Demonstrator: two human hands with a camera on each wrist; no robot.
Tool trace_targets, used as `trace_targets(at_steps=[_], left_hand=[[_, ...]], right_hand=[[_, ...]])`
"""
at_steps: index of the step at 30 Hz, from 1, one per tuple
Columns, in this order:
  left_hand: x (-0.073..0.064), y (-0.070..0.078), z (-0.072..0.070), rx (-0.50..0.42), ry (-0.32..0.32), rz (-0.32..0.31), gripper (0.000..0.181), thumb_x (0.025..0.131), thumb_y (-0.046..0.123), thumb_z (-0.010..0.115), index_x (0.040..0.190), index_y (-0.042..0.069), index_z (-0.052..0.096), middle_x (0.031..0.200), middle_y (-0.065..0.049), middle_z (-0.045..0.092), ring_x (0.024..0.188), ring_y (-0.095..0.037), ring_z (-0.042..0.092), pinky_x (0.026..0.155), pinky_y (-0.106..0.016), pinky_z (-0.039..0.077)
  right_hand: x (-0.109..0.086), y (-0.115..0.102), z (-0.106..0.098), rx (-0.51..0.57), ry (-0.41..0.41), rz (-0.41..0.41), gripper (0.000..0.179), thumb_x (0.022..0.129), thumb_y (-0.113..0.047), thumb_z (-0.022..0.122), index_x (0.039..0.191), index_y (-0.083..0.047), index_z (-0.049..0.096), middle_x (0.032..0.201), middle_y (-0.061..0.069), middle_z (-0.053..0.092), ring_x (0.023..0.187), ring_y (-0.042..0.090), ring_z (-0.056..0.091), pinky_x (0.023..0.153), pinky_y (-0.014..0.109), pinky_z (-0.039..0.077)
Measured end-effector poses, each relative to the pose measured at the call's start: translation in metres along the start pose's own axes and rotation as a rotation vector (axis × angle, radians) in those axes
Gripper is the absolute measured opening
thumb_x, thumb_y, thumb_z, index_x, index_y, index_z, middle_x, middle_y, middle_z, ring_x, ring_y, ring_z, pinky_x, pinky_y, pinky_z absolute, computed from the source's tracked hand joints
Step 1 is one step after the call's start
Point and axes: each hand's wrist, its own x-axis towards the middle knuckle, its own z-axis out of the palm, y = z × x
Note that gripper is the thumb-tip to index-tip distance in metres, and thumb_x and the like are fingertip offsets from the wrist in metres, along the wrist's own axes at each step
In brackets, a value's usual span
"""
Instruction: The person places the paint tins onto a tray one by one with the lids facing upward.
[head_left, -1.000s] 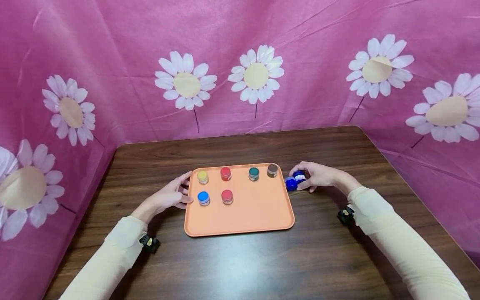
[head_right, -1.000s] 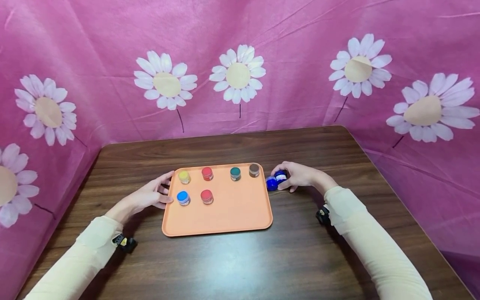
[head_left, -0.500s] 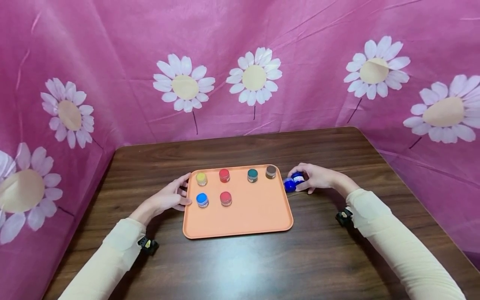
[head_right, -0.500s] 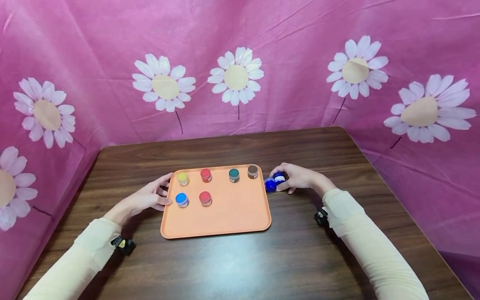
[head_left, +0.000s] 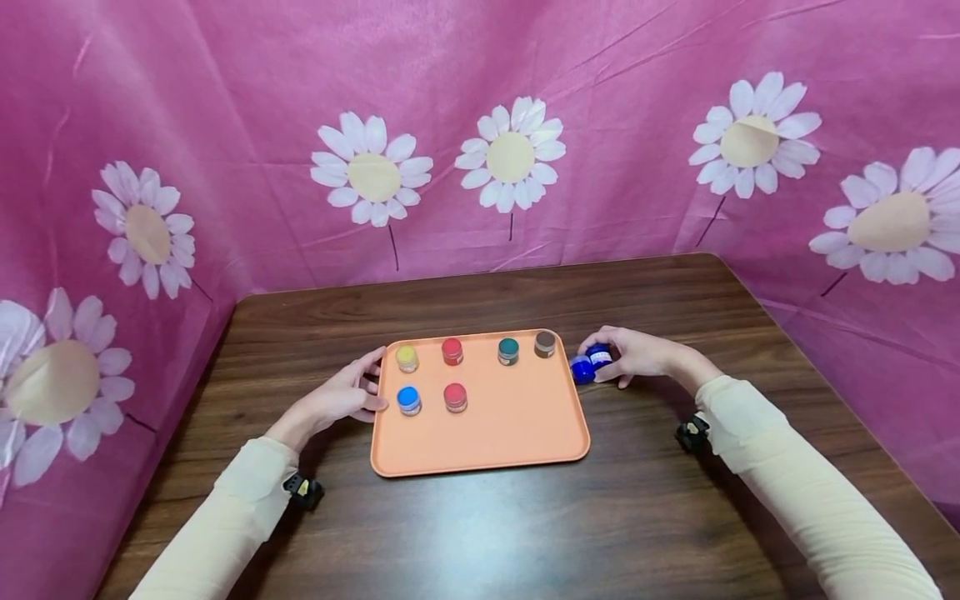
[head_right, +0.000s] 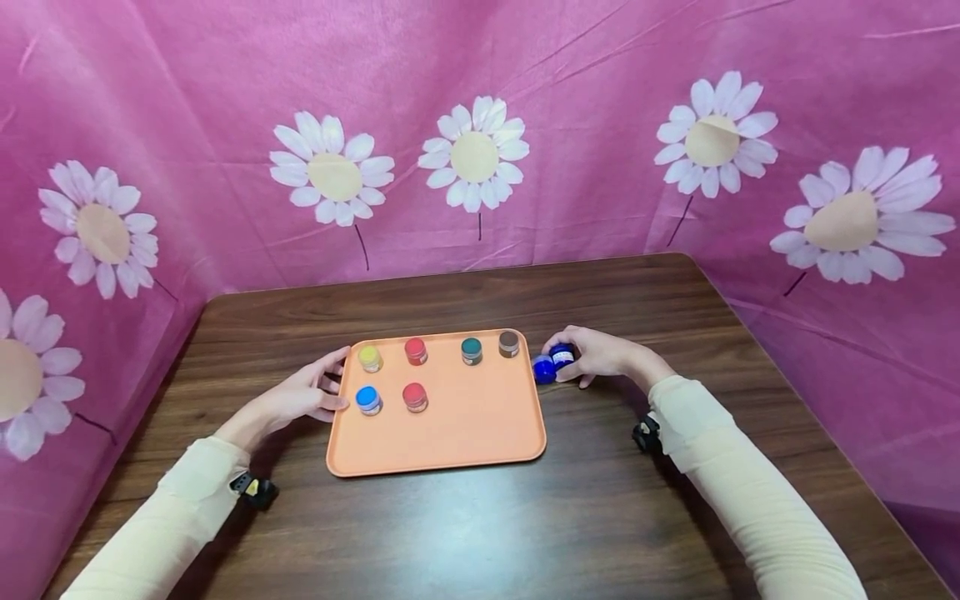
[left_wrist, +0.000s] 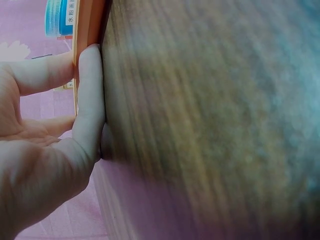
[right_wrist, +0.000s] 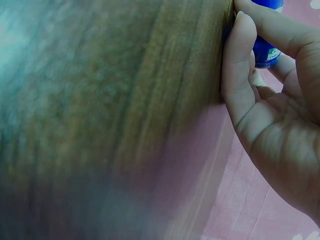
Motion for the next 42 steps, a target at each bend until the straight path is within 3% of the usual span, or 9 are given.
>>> trace_targets(at_steps=[11,19,24,28,31,38,42], left_hand=[[0.002,-0.001,0.000,-0.013,-0.014,0.016,0.100,0.087,-0.009,0.064,0.163,0.007,0.001,0.139,-0.024,0.024,0.106,-0.029,0.051,0.079,-0.046,0.060],[0.003,0.000,0.001,-0.003,-0.018,0.014,0.099,0.087,-0.008,0.064,0.163,0.007,0.002,0.140,-0.024,0.024,0.106,-0.029,0.049,0.079,-0.046,0.060],[0.003,0.000,0.001,-0.010,-0.009,0.007,0.100,0.087,-0.008,0.064,0.163,0.008,0.002,0.139,-0.024,0.024,0.105,-0.028,0.054,0.078,-0.045,0.061],[0.003,0.000,0.001,-0.005,-0.014,0.004,0.100,0.087,-0.009,0.065,0.163,0.008,0.002,0.138,-0.023,0.024,0.105,-0.027,0.052,0.079,-0.045,0.061],[0.003,0.000,0.001,-0.005,-0.026,0.016,0.100,0.087,-0.008,0.064,0.163,0.007,0.001,0.139,-0.023,0.023,0.106,-0.028,0.049,0.080,-0.046,0.060],[0.001,0.001,0.000,-0.002,-0.016,0.011,0.099,0.087,-0.009,0.064,0.163,0.006,0.002,0.140,-0.024,0.022,0.107,-0.029,0.046,0.081,-0.047,0.060],[0.000,0.000,0.000,0.006,-0.002,-0.001,0.099,0.087,-0.008,0.065,0.163,0.007,0.003,0.140,-0.023,0.023,0.107,-0.029,0.046,0.080,-0.047,0.060]], right_hand=[[0.003,-0.001,-0.006,0.001,-0.052,-0.001,0.046,0.086,-0.007,0.079,0.128,-0.003,0.061,0.121,0.020,0.046,0.088,0.027,0.058,0.054,0.040,0.059],[0.002,-0.009,-0.018,-0.027,-0.105,0.028,0.047,0.089,-0.009,0.077,0.132,0.001,0.059,0.124,0.024,0.054,0.098,0.027,0.060,0.064,0.041,0.061],[0.004,-0.021,-0.024,-0.049,-0.103,-0.004,0.048,0.092,-0.010,0.075,0.135,0.003,0.057,0.112,0.019,0.064,0.093,0.026,0.064,0.073,0.040,0.061],[0.002,-0.033,-0.027,-0.097,-0.073,-0.028,0.051,0.092,-0.015,0.076,0.137,-0.001,0.057,0.091,0.011,0.066,0.078,0.027,0.065,0.069,0.040,0.059],[0.000,-0.042,-0.026,-0.112,-0.055,-0.056,0.051,0.091,-0.016,0.077,0.136,-0.004,0.057,0.083,0.009,0.064,0.073,0.027,0.062,0.065,0.041,0.055],[0.001,-0.057,-0.011,0.037,-0.168,-0.178,0.046,0.091,-0.005,0.074,0.129,0.005,0.051,0.116,0.022,0.059,0.091,0.031,0.065,0.075,0.049,0.059],[0.005,-0.064,-0.002,0.019,-0.256,-0.216,0.046,0.090,-0.002,0.074,0.128,0.002,0.050,0.118,0.026,0.054,0.093,0.029,0.061,0.073,0.043,0.059]])
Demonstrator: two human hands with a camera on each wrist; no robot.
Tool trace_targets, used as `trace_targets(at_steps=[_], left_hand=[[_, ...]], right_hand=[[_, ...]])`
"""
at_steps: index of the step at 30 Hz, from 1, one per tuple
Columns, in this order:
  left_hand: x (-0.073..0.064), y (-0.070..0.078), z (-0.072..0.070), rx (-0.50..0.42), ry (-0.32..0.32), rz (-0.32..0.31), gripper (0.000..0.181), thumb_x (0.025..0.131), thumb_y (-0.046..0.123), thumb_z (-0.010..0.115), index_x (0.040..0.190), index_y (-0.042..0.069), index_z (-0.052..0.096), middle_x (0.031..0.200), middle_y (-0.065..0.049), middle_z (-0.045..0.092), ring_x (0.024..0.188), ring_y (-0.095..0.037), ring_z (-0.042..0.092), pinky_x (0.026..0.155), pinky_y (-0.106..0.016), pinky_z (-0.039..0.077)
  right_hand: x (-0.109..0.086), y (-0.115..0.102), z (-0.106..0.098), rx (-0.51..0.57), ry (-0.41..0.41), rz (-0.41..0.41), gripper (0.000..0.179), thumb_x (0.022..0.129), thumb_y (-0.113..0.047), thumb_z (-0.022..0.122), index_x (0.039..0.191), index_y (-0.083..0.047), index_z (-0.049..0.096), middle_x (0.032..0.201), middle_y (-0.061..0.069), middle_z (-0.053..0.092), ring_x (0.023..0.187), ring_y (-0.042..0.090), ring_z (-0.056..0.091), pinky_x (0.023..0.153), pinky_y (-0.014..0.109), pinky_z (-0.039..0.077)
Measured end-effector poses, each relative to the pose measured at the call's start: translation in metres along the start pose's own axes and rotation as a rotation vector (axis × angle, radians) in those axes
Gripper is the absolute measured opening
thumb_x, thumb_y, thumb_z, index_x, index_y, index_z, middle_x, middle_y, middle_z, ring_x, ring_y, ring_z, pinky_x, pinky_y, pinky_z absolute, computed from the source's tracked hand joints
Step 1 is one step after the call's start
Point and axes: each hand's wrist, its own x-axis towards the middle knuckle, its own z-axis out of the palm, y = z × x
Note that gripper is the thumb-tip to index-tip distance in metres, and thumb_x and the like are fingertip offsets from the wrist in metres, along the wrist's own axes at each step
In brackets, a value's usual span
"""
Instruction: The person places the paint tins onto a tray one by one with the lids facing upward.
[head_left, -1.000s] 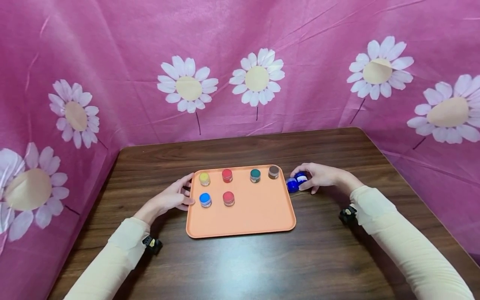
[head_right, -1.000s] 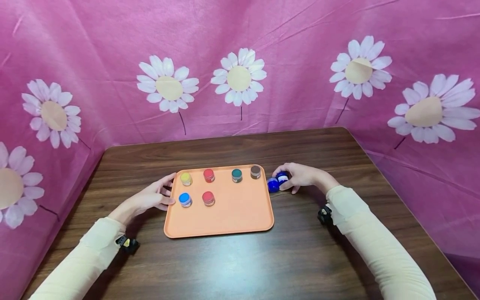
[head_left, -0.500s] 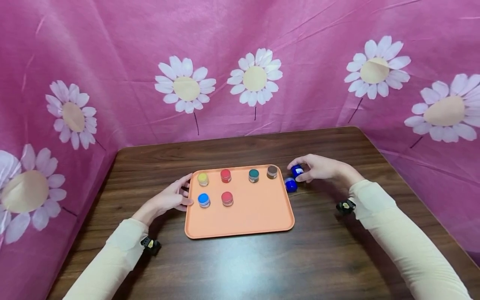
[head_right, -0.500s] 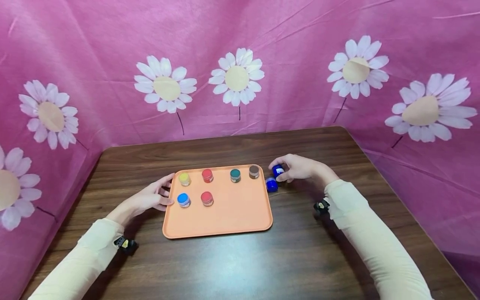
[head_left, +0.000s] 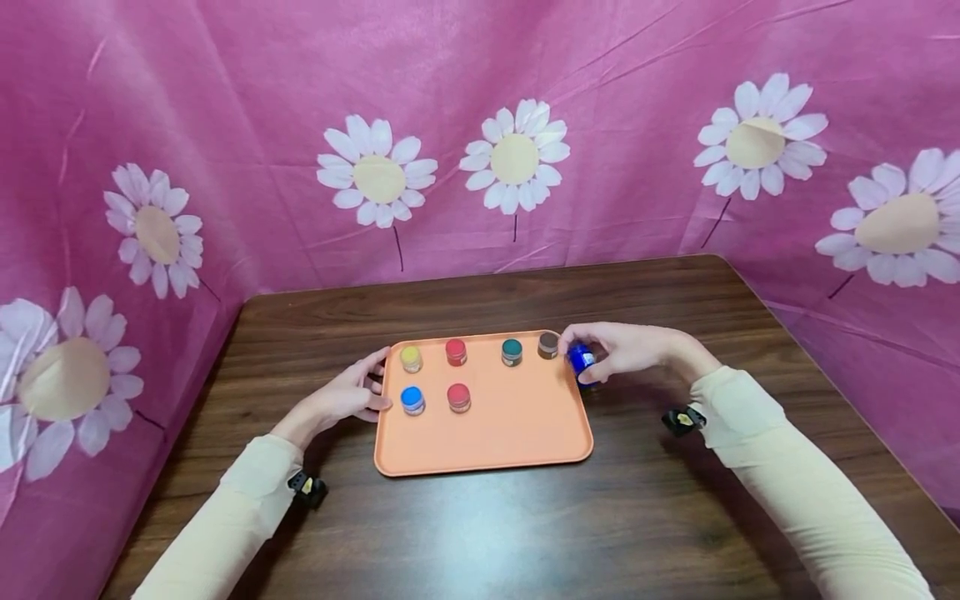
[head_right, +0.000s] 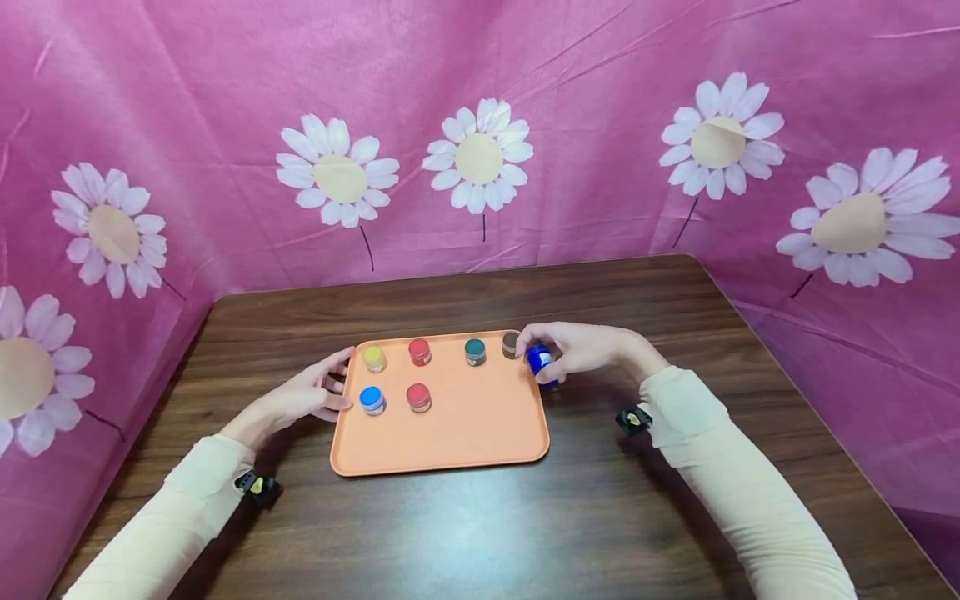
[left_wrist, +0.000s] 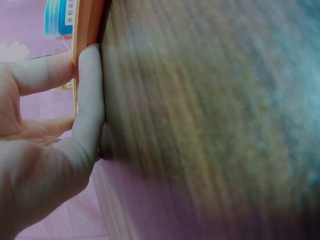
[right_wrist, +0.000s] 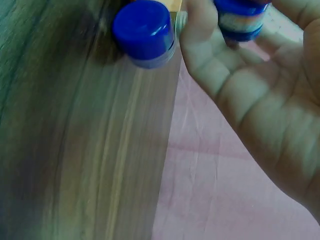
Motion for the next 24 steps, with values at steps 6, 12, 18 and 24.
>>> trace_targets(at_steps=[6,12,18,24], left_hand=[[-0.002,0.000,0.001,0.006,0.009,-0.015,0.099,0.088,-0.007,0.065,0.163,0.008,0.004,0.142,-0.023,0.023,0.108,-0.030,0.050,0.081,-0.047,0.060],[0.000,-0.001,0.003,0.004,0.004,-0.008,0.099,0.088,-0.008,0.065,0.163,0.007,0.003,0.142,-0.024,0.023,0.108,-0.029,0.047,0.081,-0.046,0.060],[0.000,-0.002,0.003,0.007,0.015,-0.011,0.099,0.087,-0.008,0.066,0.163,0.008,0.006,0.142,-0.023,0.024,0.108,-0.030,0.047,0.080,-0.046,0.060],[0.000,0.001,0.002,0.015,0.010,0.002,0.099,0.087,-0.007,0.066,0.163,0.007,0.004,0.143,-0.025,0.024,0.109,-0.030,0.045,0.080,-0.046,0.060]], right_hand=[[0.010,-0.012,0.010,-0.079,-0.095,-0.028,0.038,0.087,-0.003,0.077,0.120,-0.002,0.057,0.105,0.011,0.055,0.090,0.023,0.054,0.071,0.028,0.051],[0.024,-0.019,0.019,-0.100,-0.143,-0.072,0.033,0.085,-0.004,0.079,0.111,0.000,0.058,0.093,0.003,0.056,0.083,0.015,0.055,0.070,0.025,0.049],[0.036,-0.022,0.027,-0.107,-0.170,-0.036,0.036,0.087,-0.012,0.081,0.115,-0.003,0.060,0.098,0.002,0.057,0.085,0.015,0.053,0.072,0.026,0.046],[0.052,-0.025,0.036,-0.087,-0.236,-0.013,0.041,0.086,-0.017,0.082,0.120,-0.006,0.062,0.108,0.002,0.060,0.095,0.017,0.055,0.080,0.029,0.047]])
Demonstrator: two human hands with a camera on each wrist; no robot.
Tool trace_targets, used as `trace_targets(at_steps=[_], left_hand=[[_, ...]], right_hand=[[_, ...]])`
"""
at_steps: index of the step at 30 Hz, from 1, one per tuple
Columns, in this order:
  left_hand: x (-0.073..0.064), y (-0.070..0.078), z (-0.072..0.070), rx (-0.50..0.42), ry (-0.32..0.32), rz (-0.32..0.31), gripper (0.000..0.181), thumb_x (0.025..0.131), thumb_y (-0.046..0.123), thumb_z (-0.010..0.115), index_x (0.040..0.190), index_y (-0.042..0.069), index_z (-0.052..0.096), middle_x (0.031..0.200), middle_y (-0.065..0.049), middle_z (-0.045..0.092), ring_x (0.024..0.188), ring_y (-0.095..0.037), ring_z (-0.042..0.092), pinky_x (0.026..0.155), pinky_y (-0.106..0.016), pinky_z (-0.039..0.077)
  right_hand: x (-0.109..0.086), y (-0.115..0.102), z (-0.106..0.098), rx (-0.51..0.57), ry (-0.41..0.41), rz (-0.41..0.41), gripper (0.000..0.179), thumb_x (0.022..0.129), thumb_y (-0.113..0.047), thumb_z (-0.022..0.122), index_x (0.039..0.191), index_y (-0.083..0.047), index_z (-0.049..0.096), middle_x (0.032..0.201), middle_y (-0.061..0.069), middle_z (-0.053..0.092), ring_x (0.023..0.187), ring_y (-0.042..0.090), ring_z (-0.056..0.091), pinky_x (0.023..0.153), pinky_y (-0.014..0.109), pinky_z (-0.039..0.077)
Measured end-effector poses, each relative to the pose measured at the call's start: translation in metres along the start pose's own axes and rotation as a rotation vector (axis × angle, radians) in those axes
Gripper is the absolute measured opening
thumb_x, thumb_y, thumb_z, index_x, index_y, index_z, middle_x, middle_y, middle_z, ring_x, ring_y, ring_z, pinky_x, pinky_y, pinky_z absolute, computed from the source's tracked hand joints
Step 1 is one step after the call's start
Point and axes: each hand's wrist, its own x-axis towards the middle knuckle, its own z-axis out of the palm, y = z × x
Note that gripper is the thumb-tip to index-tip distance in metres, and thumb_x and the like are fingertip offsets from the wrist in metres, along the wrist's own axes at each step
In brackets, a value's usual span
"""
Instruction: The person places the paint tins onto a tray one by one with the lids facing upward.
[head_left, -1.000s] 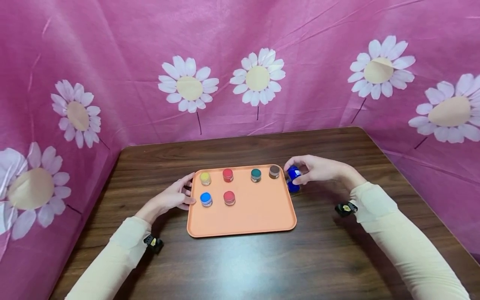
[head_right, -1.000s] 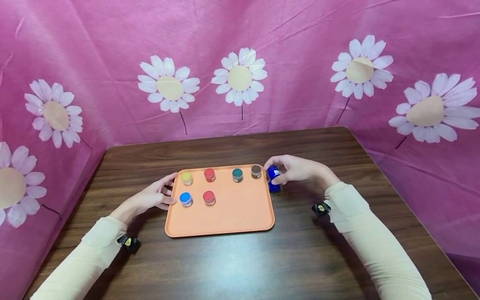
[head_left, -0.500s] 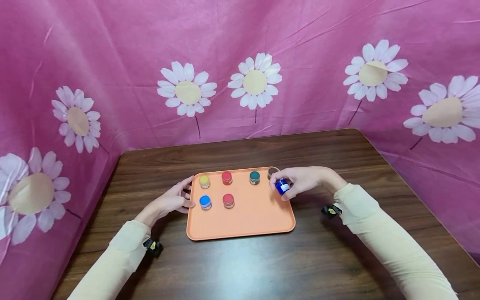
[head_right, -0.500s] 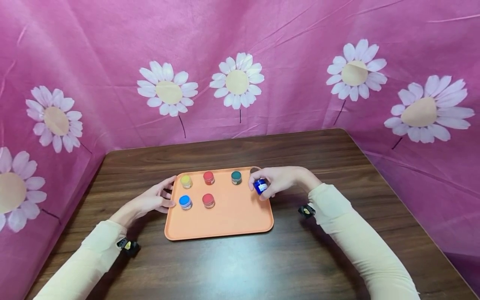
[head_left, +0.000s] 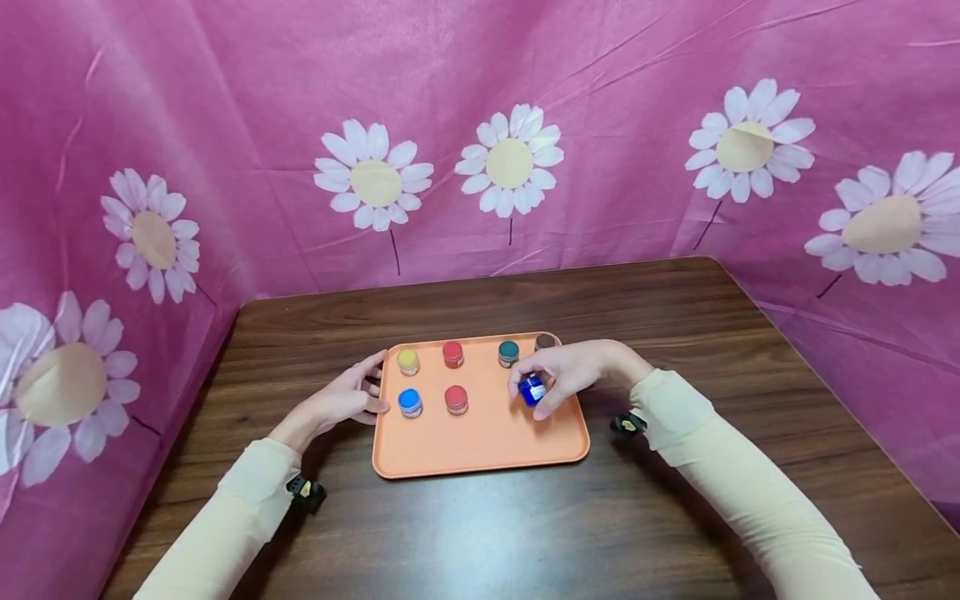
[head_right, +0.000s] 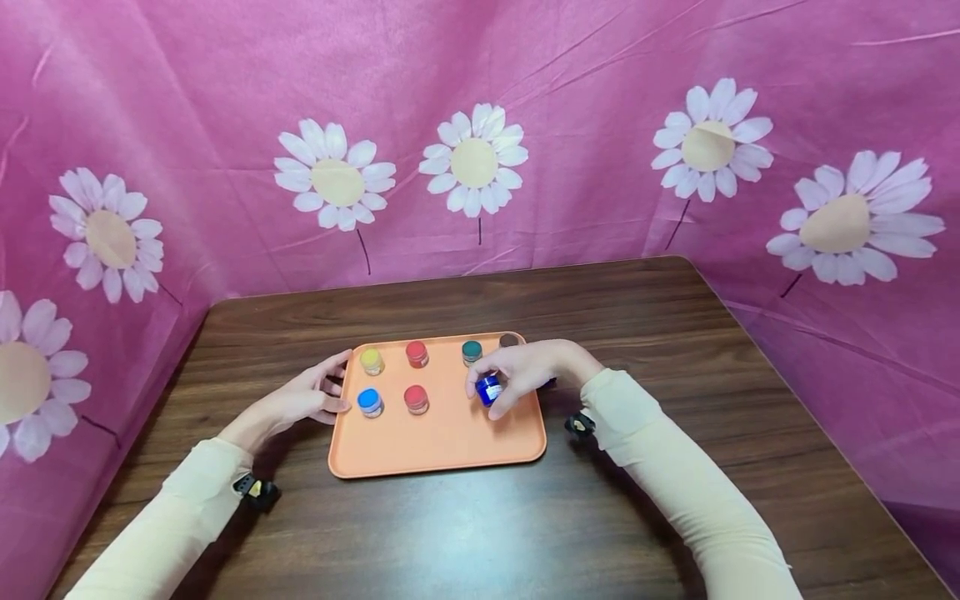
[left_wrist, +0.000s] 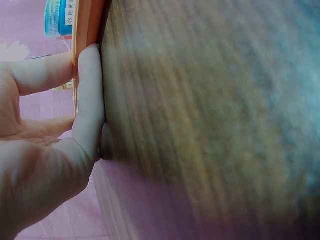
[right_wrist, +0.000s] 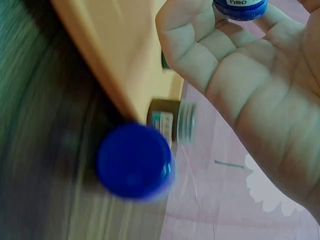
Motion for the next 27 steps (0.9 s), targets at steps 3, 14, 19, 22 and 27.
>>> trace_targets(at_steps=[3,14,19,22,27], left_hand=[[0.000,0.001,0.000,-0.002,-0.002,0.002,0.099,0.087,-0.008,0.066,0.163,0.007,0.004,0.143,-0.025,0.023,0.109,-0.030,0.045,0.081,-0.046,0.060],[0.003,-0.001,0.000,-0.011,0.005,-0.010,0.099,0.087,-0.008,0.066,0.164,0.009,0.006,0.141,-0.023,0.025,0.108,-0.029,0.046,0.080,-0.046,0.060],[0.002,-0.001,-0.001,-0.009,-0.006,0.005,0.101,0.086,-0.008,0.067,0.163,0.007,0.004,0.141,-0.024,0.024,0.108,-0.029,0.045,0.080,-0.047,0.060],[0.002,-0.001,-0.001,-0.013,-0.010,0.006,0.101,0.086,-0.008,0.066,0.163,0.007,0.003,0.142,-0.025,0.024,0.108,-0.029,0.045,0.081,-0.047,0.060],[0.001,-0.001,-0.001,-0.013,-0.002,-0.009,0.100,0.087,-0.008,0.066,0.164,0.008,0.004,0.142,-0.024,0.024,0.108,-0.028,0.046,0.081,-0.046,0.060]], right_hand=[[0.009,-0.001,0.001,0.002,-0.025,-0.038,0.041,0.086,-0.015,0.082,0.121,-0.005,0.062,0.109,0.002,0.061,0.096,0.016,0.054,0.080,0.028,0.047],[0.028,0.005,0.003,0.032,0.045,-0.036,0.049,0.083,-0.013,0.085,0.124,-0.003,0.060,0.104,0.003,0.060,0.087,0.012,0.055,0.075,0.026,0.050],[0.031,0.008,0.005,-0.012,0.084,-0.042,0.048,0.083,-0.013,0.085,0.123,-0.003,0.061,0.108,0.005,0.059,0.094,0.014,0.053,0.081,0.027,0.047],[0.033,0.009,0.006,-0.018,0.085,-0.048,0.047,0.083,-0.012,0.085,0.123,-0.003,0.061,0.110,0.007,0.059,0.095,0.014,0.052,0.081,0.027,0.047],[0.034,0.012,0.007,-0.032,0.073,-0.079,0.046,0.084,-0.012,0.084,0.123,-0.002,0.062,0.113,0.008,0.060,0.093,0.015,0.053,0.079,0.027,0.050]])
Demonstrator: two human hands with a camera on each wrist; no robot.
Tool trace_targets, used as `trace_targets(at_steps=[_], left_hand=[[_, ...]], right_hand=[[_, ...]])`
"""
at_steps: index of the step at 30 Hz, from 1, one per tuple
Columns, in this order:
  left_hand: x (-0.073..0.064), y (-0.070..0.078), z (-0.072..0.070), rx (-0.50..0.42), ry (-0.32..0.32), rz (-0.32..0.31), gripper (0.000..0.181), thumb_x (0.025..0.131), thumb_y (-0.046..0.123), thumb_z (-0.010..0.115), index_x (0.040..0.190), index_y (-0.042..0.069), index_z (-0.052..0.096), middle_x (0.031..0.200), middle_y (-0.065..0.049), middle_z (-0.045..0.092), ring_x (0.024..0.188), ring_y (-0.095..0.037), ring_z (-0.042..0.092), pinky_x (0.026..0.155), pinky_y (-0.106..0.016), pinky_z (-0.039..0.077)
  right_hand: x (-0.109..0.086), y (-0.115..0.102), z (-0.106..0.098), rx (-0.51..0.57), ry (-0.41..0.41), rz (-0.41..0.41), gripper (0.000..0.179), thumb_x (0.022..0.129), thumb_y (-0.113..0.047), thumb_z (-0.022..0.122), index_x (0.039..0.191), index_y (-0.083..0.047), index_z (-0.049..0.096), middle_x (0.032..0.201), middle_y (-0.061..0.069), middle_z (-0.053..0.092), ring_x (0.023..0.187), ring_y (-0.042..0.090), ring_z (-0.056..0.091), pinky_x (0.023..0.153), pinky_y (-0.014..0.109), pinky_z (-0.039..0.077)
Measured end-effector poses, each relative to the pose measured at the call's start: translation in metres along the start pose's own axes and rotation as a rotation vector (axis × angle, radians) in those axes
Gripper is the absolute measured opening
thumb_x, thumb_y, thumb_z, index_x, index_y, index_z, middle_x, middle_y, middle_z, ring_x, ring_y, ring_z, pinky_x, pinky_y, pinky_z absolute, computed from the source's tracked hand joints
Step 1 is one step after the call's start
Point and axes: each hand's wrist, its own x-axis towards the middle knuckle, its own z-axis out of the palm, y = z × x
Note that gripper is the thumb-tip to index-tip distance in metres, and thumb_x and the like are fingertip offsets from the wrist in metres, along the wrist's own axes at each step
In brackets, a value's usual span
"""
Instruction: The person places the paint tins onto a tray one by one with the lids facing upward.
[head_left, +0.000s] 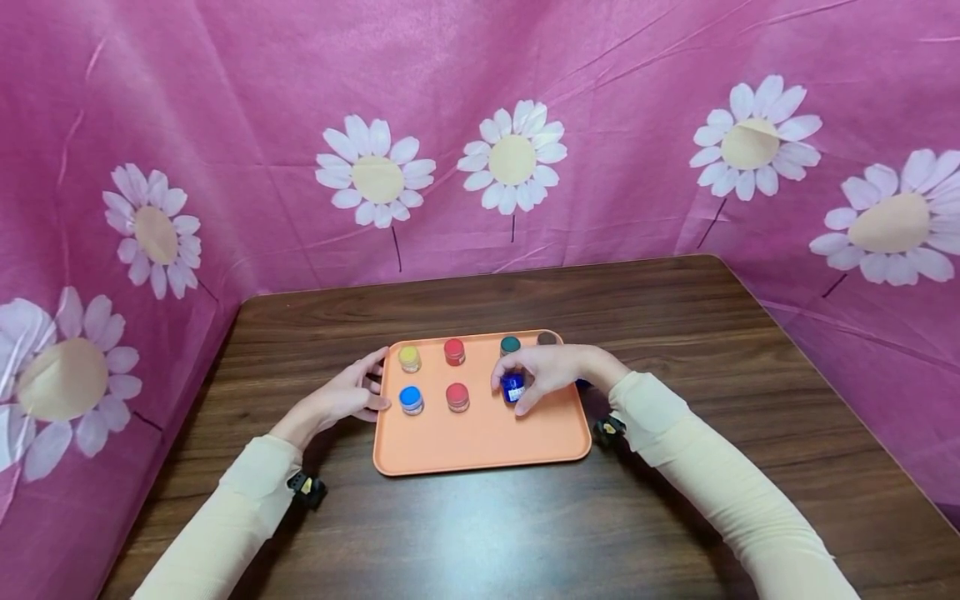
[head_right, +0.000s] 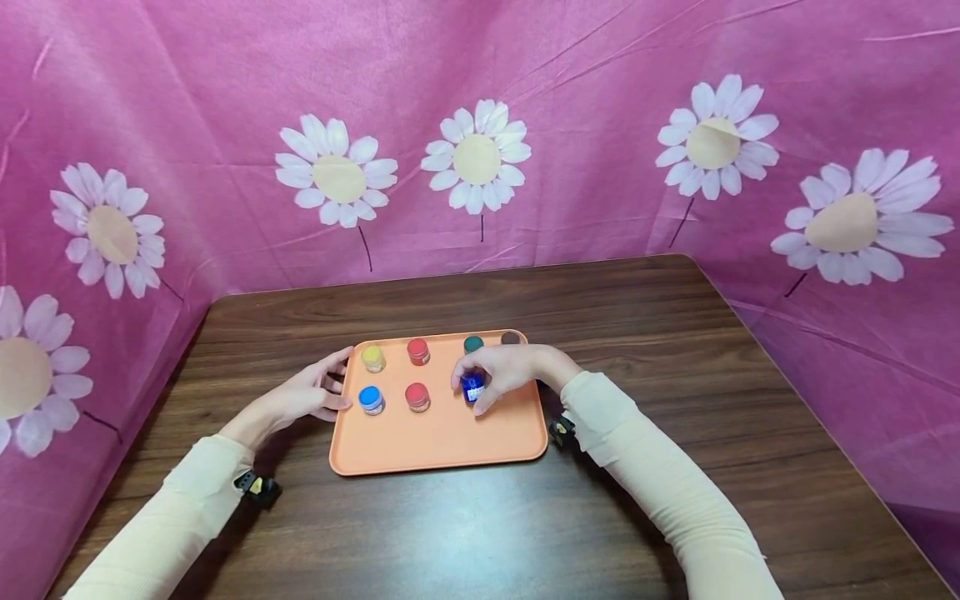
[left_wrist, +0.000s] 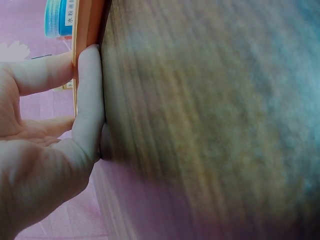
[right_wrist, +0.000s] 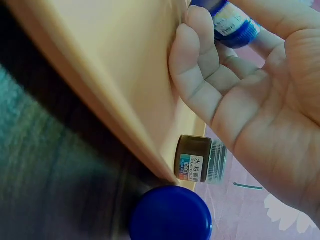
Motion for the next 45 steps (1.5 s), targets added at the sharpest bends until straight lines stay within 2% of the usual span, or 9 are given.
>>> trace_targets(at_steps=[9,18,45], left_hand=[[-0.0009,0.0026,0.0004,-0.001,0.001,0.008,0.099,0.087,-0.009,0.064,0.163,0.008,0.003,0.142,-0.025,0.024,0.108,-0.030,0.046,0.081,-0.047,0.060],[0.0003,0.0013,0.0007,-0.003,-0.002,0.009,0.100,0.087,-0.009,0.065,0.163,0.008,0.003,0.140,-0.024,0.024,0.106,-0.028,0.045,0.080,-0.047,0.060],[-0.0012,0.0016,-0.0008,-0.004,-0.009,0.006,0.101,0.086,-0.008,0.066,0.163,0.008,0.003,0.141,-0.024,0.024,0.108,-0.029,0.044,0.081,-0.047,0.060]], right_hand=[[0.0015,0.0032,-0.0002,-0.077,-0.011,0.003,0.039,0.087,-0.017,0.082,0.121,-0.008,0.066,0.111,0.000,0.061,0.096,0.017,0.054,0.081,0.029,0.049],[0.0003,0.0039,0.0007,-0.082,-0.015,0.001,0.049,0.084,-0.017,0.085,0.125,-0.005,0.063,0.109,0.000,0.060,0.080,0.012,0.051,0.070,0.025,0.045],[0.0001,0.0028,0.0001,-0.075,-0.022,0.023,0.049,0.085,-0.018,0.084,0.127,-0.007,0.063,0.112,0.000,0.059,0.085,0.015,0.053,0.074,0.028,0.047]])
